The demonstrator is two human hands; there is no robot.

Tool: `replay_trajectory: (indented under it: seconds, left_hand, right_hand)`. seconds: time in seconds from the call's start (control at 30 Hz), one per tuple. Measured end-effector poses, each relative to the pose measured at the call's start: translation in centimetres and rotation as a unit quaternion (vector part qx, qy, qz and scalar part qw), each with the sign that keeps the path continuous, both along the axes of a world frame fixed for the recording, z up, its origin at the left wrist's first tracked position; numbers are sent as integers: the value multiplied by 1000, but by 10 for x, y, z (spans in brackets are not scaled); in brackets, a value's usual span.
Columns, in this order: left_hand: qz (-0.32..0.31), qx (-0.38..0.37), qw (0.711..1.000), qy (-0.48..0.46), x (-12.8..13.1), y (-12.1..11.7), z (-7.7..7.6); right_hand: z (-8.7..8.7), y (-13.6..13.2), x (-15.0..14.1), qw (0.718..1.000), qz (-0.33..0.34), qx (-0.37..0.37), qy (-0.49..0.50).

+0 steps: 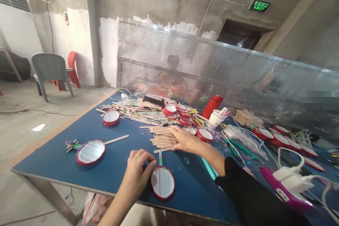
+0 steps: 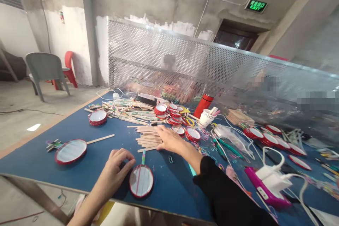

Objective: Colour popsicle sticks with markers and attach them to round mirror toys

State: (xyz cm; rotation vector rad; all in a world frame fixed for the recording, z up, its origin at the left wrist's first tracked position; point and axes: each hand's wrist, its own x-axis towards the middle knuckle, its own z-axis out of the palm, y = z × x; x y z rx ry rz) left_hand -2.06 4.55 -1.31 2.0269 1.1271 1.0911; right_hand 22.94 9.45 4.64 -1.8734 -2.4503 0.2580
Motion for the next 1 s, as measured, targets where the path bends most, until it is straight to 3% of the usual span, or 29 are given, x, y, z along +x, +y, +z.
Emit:
replay_trajectory:
  seconds: [0.13,0.27,0.43,0.73,0.87,1.0]
  left_hand:
    - [-20,-5,1000,9,0,-2,-4]
    - [-19,4,1000,9,-1,-1,-9]
    - [-56,15,998,23,-5,4,-14]
    - [-26,43,999,-20,0,-1,-18]
    - [-44,45,998,-1,-2,3,-20]
    - [-75,42,996,39,-5,8,-21]
  right_hand:
    - [-12,46,4,999,33,-11,6]
    - [-12,62,-4,998,55,-13,-18]
    - [-9,54,-25,996,69,9,-64]
    - [-15,13,-72,994,27,55,-90]
    - [-2,29,-56,997,42,42,-58]
    - [-1,68,-15,995,-44,57,-75]
